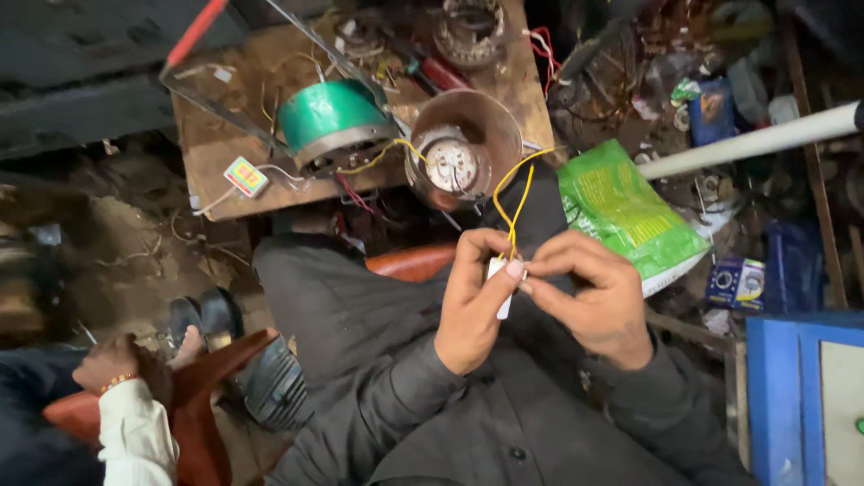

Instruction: The person repairs an electric motor by stripping wires, connecting them to the motor terminals, and securing the connections with a screwdriver. They also use pliers to cut and prepare the wires and a multimeter to test the electrical circuit.

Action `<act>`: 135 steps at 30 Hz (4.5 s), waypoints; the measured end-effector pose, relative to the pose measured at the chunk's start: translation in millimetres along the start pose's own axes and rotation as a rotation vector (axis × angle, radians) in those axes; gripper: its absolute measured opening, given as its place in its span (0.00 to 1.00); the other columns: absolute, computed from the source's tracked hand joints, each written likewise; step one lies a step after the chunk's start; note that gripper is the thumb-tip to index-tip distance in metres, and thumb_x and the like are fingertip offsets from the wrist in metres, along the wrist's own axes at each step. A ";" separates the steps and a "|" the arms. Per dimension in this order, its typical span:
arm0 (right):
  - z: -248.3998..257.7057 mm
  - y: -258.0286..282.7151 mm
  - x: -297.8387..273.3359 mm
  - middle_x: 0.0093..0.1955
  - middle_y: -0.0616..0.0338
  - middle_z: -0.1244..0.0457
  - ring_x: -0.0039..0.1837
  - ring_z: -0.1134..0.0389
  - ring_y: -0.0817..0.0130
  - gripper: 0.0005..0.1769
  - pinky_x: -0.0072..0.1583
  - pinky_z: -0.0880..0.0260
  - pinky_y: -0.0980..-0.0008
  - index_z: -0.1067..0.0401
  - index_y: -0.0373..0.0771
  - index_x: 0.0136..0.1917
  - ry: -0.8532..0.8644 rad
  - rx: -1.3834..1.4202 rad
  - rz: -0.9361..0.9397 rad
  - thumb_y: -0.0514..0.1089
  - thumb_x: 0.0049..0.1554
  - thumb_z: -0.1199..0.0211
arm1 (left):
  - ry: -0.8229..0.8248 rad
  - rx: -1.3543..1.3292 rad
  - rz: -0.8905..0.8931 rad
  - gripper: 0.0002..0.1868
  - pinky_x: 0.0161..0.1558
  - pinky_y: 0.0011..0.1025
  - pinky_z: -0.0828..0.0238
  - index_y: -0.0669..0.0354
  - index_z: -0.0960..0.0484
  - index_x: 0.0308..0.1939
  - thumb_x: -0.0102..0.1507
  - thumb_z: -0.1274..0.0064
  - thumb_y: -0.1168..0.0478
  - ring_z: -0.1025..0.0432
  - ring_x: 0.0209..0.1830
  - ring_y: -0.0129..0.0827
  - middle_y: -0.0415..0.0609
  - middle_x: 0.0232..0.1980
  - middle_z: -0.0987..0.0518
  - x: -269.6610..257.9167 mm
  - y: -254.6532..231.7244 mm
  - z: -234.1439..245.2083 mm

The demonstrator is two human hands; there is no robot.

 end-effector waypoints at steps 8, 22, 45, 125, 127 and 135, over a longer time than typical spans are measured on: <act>-8.0 -2.8 9.5 0.48 0.55 0.32 0.50 0.30 0.68 0.11 0.52 0.29 0.72 0.24 0.32 0.46 0.005 -0.013 0.038 0.30 0.49 0.27 | 0.026 0.049 0.003 0.13 0.53 0.22 0.37 0.60 0.33 0.60 0.73 0.53 0.66 0.36 0.50 0.21 0.42 0.52 0.32 -2.1 -4.6 8.6; -26.8 13.5 14.2 0.50 0.52 0.31 0.49 0.27 0.65 0.15 0.52 0.27 0.71 0.23 0.32 0.52 0.018 -0.143 0.063 0.30 0.50 0.30 | 0.026 -0.129 0.015 0.22 0.59 0.27 0.37 0.62 0.36 0.68 0.71 0.51 0.64 0.34 0.56 0.27 0.47 0.56 0.30 -8.5 5.9 36.1; -13.3 8.8 22.3 0.52 0.53 0.30 0.53 0.27 0.65 0.10 0.56 0.26 0.71 0.22 0.32 0.48 -0.028 -0.044 0.078 0.29 0.52 0.27 | 0.064 -0.137 0.028 0.26 0.55 0.25 0.36 0.61 0.38 0.74 0.74 0.49 0.61 0.35 0.55 0.27 0.47 0.62 0.30 2.8 -6.7 18.8; -108.9 -163.7 331.0 0.39 0.44 0.31 0.39 0.28 0.48 0.24 0.41 0.29 0.50 0.21 0.33 0.49 0.463 -0.857 0.132 0.56 0.51 0.25 | -0.274 0.184 -0.103 0.11 0.51 0.30 0.24 0.71 0.21 0.54 0.73 0.51 0.64 0.21 0.42 0.32 0.54 0.45 0.16 -4.4 -43.5 77.9; -112.1 -156.7 332.3 0.39 0.47 0.31 0.39 0.28 0.51 0.23 0.41 0.29 0.52 0.21 0.34 0.51 0.474 -0.697 0.211 0.53 0.50 0.26 | -0.289 0.195 -0.101 0.11 0.50 0.29 0.24 0.70 0.21 0.54 0.73 0.51 0.64 0.21 0.42 0.32 0.54 0.45 0.16 -6.1 -42.7 78.2; -87.2 -128.4 321.5 0.42 0.47 0.31 0.41 0.30 0.56 0.20 0.44 0.32 0.58 0.21 0.35 0.52 0.526 -0.674 0.337 0.52 0.55 0.28 | -0.317 0.205 -0.137 0.11 0.48 0.28 0.25 0.69 0.20 0.52 0.73 0.51 0.63 0.22 0.41 0.30 0.53 0.45 0.16 -11.2 -52.9 78.9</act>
Point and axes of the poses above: each hand's wrist, its own x-axis towards the middle knuckle, its own z-axis out of the back of the hand, y = z × x, the point moved 5 cm from there along x, towards the middle knuckle
